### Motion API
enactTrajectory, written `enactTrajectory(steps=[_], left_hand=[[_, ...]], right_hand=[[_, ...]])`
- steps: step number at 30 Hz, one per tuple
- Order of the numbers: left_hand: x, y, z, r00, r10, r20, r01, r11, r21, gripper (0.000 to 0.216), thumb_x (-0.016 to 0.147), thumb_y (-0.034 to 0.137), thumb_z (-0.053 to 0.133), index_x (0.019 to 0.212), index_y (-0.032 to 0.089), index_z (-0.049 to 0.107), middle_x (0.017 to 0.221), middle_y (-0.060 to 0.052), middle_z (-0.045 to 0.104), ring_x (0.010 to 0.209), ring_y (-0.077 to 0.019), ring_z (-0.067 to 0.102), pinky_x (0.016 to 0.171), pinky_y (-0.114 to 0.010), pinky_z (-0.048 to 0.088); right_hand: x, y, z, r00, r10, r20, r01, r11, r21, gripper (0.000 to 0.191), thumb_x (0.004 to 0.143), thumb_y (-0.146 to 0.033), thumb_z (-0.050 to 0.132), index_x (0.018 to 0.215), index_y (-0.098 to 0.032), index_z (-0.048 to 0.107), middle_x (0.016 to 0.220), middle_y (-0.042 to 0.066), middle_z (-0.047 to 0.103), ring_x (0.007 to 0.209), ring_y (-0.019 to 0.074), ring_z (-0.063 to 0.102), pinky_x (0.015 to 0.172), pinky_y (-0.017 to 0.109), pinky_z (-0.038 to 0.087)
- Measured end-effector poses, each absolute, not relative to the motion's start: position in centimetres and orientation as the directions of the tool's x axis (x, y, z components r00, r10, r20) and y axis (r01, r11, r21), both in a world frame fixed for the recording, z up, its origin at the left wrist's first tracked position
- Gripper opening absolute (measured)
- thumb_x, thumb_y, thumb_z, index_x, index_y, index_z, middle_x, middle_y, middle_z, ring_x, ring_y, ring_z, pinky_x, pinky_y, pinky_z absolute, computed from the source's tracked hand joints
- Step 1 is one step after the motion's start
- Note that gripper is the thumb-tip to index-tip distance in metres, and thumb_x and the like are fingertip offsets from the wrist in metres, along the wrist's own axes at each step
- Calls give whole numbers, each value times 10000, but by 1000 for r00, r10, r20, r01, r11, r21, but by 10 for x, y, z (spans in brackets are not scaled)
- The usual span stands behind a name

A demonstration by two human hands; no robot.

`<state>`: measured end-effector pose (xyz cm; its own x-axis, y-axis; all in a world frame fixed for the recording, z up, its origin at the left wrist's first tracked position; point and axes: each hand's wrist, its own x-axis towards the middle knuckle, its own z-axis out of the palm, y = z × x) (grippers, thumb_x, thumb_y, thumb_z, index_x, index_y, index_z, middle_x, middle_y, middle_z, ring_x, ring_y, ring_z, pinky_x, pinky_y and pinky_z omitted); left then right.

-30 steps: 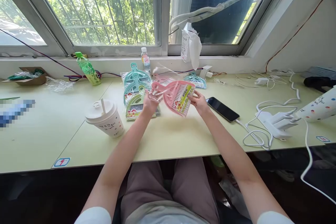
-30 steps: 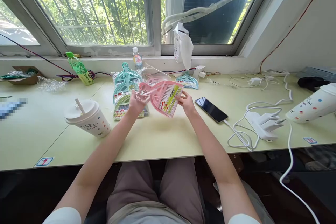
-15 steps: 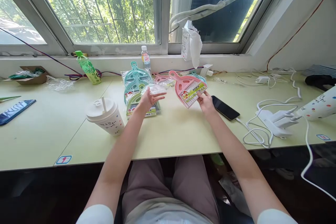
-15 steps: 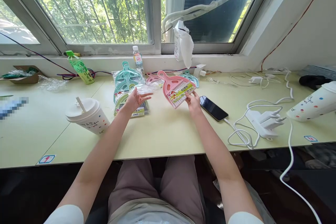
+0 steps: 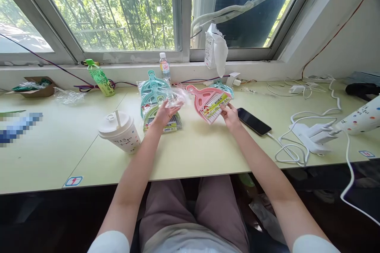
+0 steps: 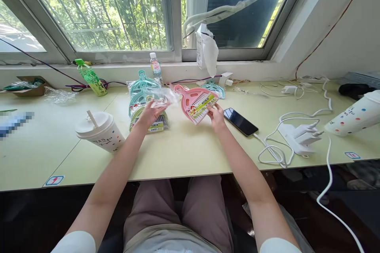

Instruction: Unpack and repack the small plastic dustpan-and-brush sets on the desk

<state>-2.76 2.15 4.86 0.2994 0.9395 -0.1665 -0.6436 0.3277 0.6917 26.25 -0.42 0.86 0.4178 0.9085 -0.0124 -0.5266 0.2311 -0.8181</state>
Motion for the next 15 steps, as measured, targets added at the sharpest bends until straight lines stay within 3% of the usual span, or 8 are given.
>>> enactTrajectory(steps=[3, 7, 12, 15], left_hand=[[-25, 23, 42, 383, 897, -220, -528, 408, 745, 467, 998, 210, 385, 1441, 64, 382, 1075, -172, 698, 958, -197, 718, 784, -269, 616], [-26, 23, 46, 235, 971, -41, -610, 180, 771, 438, 1006, 188, 328, 1430, 204, 434, 1191, -82, 675, 1008, -142, 698, 848, -247, 596], [-38, 23, 50, -37, 972, 230, -769, -175, 615, 472, 1023, 262, 318, 1483, 368, 315, 1265, -45, 643, 1171, -133, 621, 938, -234, 540], [-42, 26, 45, -77, 986, 145, -822, -145, 551, 508, 1009, 392, 369, 1502, 343, 256, 1216, -78, 656, 1156, -167, 633, 935, -295, 553]], right_hand=[[261, -5, 9, 399, 917, 3, -515, 227, -826, 285, 639, -54, 744, 837, -202, 603, 816, 0, 732, 749, 130, 706, 709, 226, 613], [262, -6, 10, 398, 917, -9, -506, 211, -836, 287, 644, -65, 752, 852, -198, 605, 839, 13, 732, 783, 148, 712, 771, 265, 613], [263, -5, 11, 411, 911, -24, -509, 208, -835, 288, 647, -64, 750, 847, -202, 595, 830, 3, 727, 765, 142, 711, 776, 267, 613], [262, -6, 9, 409, 912, -21, -512, 210, -833, 298, 640, -67, 758, 850, -205, 597, 838, 6, 730, 770, 146, 712, 769, 270, 616]])
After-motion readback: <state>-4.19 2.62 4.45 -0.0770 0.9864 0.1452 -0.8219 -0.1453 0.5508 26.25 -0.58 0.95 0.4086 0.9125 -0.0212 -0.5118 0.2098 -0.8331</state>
